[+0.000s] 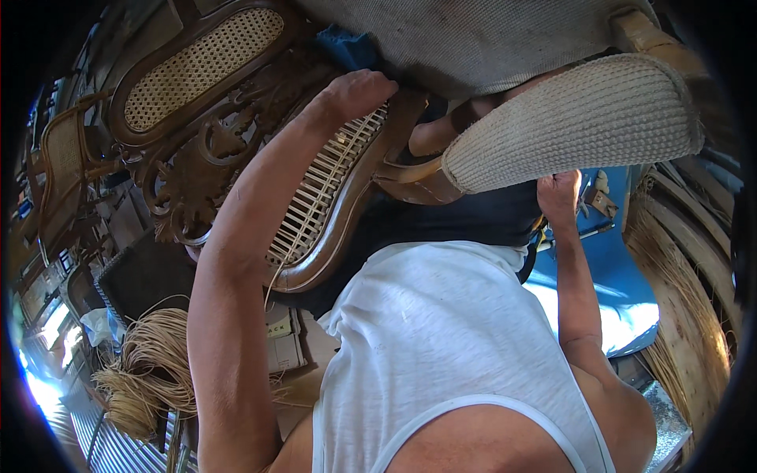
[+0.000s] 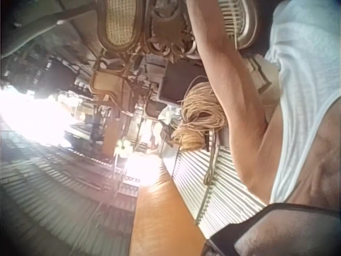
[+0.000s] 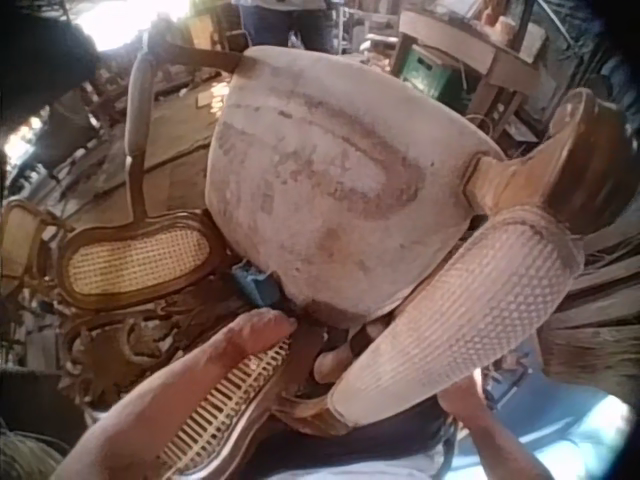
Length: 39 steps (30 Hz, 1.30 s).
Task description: Repairing and re-weaving the decorative cane back of a wooden armchair.
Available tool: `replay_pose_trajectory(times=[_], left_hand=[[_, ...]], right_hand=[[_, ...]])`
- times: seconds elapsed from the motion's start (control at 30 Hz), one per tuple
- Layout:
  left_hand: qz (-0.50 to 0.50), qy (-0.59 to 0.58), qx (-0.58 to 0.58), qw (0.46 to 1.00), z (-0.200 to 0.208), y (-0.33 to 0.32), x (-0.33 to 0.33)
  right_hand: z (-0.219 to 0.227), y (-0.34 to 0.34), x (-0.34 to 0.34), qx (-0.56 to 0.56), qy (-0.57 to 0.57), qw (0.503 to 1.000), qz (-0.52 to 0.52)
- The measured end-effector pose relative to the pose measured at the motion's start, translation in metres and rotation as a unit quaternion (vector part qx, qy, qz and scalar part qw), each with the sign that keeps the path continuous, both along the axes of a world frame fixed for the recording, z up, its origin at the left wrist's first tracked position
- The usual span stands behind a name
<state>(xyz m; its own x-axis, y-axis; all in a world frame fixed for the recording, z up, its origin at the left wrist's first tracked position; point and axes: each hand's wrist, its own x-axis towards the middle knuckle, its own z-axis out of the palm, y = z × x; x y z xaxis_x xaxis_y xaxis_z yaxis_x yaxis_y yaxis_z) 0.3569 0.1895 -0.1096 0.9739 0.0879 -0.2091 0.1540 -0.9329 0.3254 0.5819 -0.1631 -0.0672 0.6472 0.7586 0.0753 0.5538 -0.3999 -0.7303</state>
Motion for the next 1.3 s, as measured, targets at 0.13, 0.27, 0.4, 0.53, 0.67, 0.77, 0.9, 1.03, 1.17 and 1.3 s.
replay_pose_trajectory(times=[0.13, 0.27, 0.4, 0.53, 0.67, 0.77, 0.9, 1.03, 1.17, 1.3], left_hand=[[-0.029, -0.011, -0.019, 0.999, -0.002, 0.007, 0.0], [-0.034, -0.043, -0.018, 0.998, -0.01, 0.008, -0.002], [-0.037, -0.037, -0.006, 0.999, -0.013, 0.006, -0.002], [0.005, -0.007, 0.012, 1.0, -0.008, -0.002, -0.001], [0.099, -0.024, -0.008, 0.995, -0.005, -0.009, -0.008], [0.202, -0.074, -0.089, 0.973, -0.006, -0.014, -0.023], [0.182, -0.035, -0.097, 0.978, 0.005, -0.029, -0.054], [0.131, -0.045, -0.062, 0.988, 0.05, -0.061, -0.117], [0.159, 0.005, -0.057, 0.986, 0.112, -0.094, -0.173], [0.213, 0.082, -0.046, 0.973, 0.169, -0.141, -0.207]], right_hand=[[-0.002, -0.002, 0.002, -0.007, 0.007, 1.0, -0.005], [-0.003, -0.002, 0.002, 0.001, -0.008, 1.0, 0.004], [0.002, 0.004, -0.001, -0.005, -0.01, 1.0, 0.005], [0.013, 0.014, -0.007, -0.051, 0.087, 0.994, -0.051], [0.022, 0.017, -0.012, -0.006, 0.064, 0.998, -0.024], [0.025, 0.009, -0.014, -0.022, 0.062, 0.998, -0.021], [0.023, 0.005, -0.013, 0.016, 0.028, 0.999, -0.004], [0.021, 0.008, -0.011, 0.017, 0.018, 1.0, 0.006], [0.022, 0.011, -0.012, -0.005, 0.034, 0.999, -0.003], [0.024, 0.015, -0.011, -0.013, 0.062, 0.998, -0.005]])
